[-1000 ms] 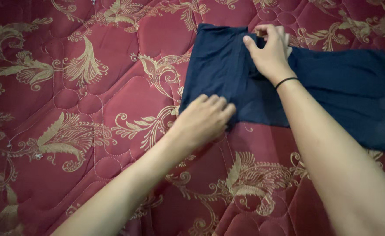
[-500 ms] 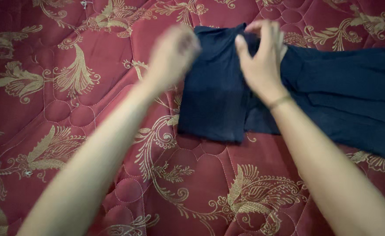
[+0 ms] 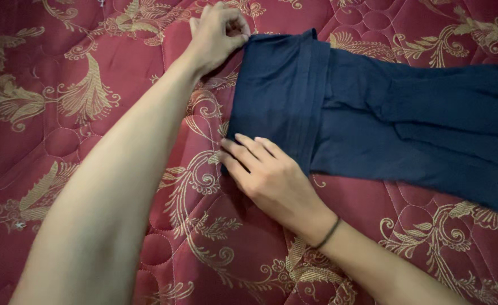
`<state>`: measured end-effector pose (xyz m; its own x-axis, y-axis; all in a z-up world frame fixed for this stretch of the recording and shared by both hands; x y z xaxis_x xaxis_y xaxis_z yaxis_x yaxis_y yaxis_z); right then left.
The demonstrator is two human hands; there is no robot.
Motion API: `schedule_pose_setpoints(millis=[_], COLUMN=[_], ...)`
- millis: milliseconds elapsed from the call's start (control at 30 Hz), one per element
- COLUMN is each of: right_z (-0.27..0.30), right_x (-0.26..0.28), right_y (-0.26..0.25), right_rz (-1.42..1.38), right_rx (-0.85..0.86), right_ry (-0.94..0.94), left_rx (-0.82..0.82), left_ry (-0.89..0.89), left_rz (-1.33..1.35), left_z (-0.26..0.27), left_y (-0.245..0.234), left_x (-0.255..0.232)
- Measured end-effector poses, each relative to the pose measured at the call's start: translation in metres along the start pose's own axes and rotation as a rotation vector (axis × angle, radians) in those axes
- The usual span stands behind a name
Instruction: The person irons a dark short-sleeved shirt laid flat on a bed, moving a purple electric iron across the fabric with one hand while the other hand holds the shirt steady. They reposition and fold the shirt over and continue ironing the folded sections.
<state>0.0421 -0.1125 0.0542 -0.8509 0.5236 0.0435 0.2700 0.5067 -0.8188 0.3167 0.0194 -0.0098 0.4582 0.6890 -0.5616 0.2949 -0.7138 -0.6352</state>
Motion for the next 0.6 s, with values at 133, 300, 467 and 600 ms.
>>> schedule_pose_setpoints(millis=[133, 300, 467, 600], right_z=[0.01, 0.018, 0.017, 0.016], right_x=[-0.004, -0.01, -0.012, -0.061], right_y=[0.008, 0.006, -0.007, -0.025], right_rz=[-0.118, -0.276, -0.402, -0.391], right_rx=[-0.05, -0.02, 0.003, -0.138], right_ry=[-0.014, 0.112, 0.179, 0.333], left_rx=[-0.08, -0.185, -0.272, -0.164], left_ry=[0.193, 0.32, 0.196, -0.001], left_rz=[-0.014, -0.093, -0.117, 0.043], left_z=[-0.006, -0.016, -0.008, 0.002], left_y=[0.003, 0.01, -0.01, -0.012], left_x=[0.004, 0.011, 0.004, -0.006])
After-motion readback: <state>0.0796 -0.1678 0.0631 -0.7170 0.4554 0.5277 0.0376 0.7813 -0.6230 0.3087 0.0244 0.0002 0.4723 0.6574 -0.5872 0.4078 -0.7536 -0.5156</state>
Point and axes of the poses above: each hand's wrist, its own z-axis away from the middle knuckle, its own y-axis out of the palm, x = y × z, the point moved 8 cm from there along -z, towards the middle knuckle, and after that the axes turned 8 degrees about -x, right-handed, at the moved point
